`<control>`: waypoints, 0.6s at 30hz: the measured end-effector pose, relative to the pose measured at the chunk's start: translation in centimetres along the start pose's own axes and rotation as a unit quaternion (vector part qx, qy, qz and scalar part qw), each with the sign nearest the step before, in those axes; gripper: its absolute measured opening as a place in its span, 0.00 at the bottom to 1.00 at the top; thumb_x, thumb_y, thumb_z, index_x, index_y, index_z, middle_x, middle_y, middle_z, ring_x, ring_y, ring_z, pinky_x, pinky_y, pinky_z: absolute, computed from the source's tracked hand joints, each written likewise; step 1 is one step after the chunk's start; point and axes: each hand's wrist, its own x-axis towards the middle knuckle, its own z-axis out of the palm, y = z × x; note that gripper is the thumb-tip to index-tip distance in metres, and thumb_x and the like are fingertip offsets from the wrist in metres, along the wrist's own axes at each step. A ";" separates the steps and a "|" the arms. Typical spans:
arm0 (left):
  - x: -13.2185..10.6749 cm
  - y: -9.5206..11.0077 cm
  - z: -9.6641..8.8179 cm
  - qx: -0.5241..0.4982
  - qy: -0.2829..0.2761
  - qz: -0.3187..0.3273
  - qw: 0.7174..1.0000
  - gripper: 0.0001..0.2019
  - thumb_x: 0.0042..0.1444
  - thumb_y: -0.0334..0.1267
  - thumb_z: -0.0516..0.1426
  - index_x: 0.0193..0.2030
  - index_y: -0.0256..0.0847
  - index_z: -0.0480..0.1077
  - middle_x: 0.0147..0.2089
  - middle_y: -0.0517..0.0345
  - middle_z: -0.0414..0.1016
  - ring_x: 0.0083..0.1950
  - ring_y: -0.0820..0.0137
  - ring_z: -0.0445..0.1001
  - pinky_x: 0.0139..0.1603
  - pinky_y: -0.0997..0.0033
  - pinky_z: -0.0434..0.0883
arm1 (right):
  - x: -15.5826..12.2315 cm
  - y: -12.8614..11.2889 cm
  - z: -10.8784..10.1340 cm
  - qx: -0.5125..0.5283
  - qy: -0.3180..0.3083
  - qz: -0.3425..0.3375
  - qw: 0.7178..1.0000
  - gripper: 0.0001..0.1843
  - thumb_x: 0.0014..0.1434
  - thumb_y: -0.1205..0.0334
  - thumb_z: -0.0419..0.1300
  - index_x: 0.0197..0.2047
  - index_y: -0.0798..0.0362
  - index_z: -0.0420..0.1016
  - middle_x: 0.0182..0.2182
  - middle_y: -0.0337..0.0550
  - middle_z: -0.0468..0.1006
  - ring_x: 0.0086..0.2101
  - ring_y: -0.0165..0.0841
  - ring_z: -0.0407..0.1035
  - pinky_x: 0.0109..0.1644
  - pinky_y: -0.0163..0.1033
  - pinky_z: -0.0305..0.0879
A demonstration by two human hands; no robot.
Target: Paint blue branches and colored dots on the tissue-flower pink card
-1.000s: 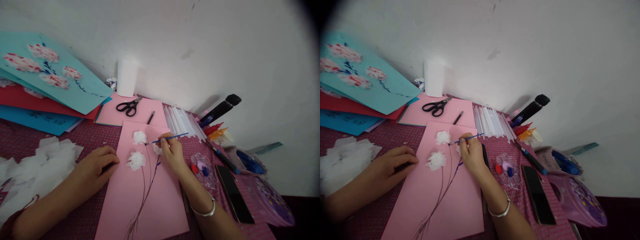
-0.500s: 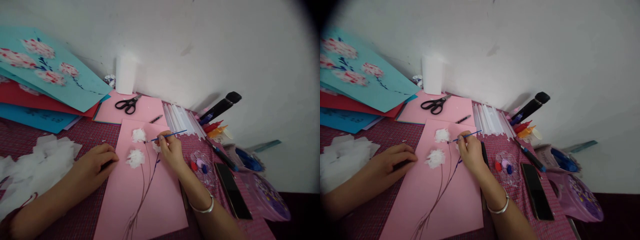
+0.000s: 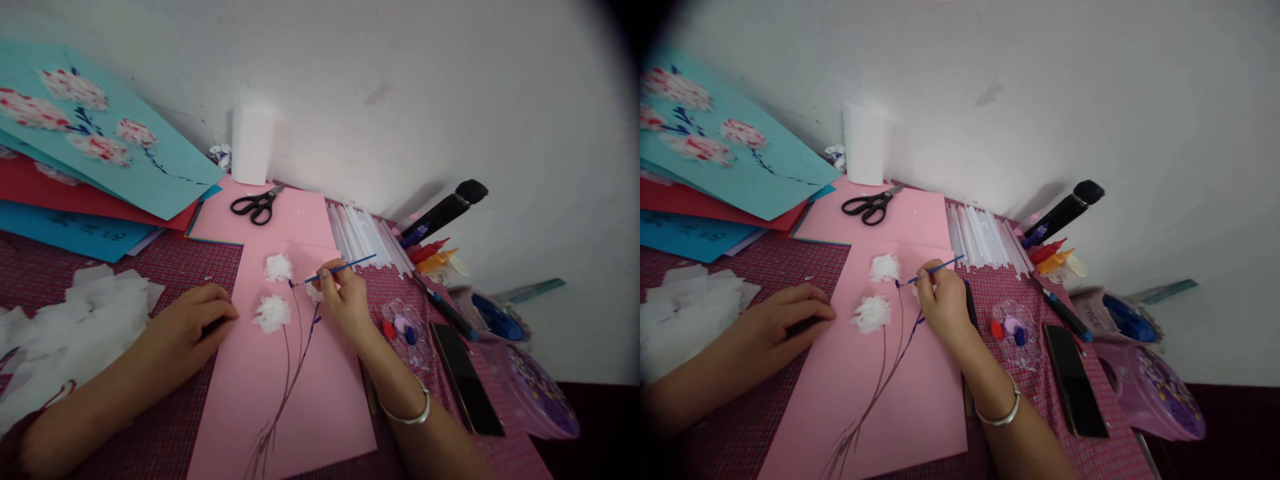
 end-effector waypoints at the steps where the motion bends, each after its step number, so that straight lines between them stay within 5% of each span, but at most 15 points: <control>1: 0.0 0.0 0.0 -0.002 -0.001 -0.001 1.000 0.12 0.63 0.45 0.52 0.36 0.45 0.74 0.41 0.57 0.73 0.44 0.65 0.71 0.47 0.62 0.69 | 0.0 0.0 0.0 -0.003 0.002 0.001 1.000 0.07 0.64 0.60 0.53 0.34 0.49 0.68 0.25 0.41 0.80 0.27 0.34 0.76 0.34 0.37 0.68; 18: 0.1 0.2 0.0 -0.008 0.003 -0.001 1.000 0.12 0.63 0.44 0.52 0.36 0.45 0.74 0.41 0.58 0.72 0.43 0.66 0.71 0.47 0.63 0.68 | -0.7 -0.5 -0.7 -0.057 0.000 0.005 0.998 0.06 0.61 0.62 0.51 0.32 0.49 0.66 0.20 0.37 0.74 0.22 0.33 0.72 0.30 0.36 0.63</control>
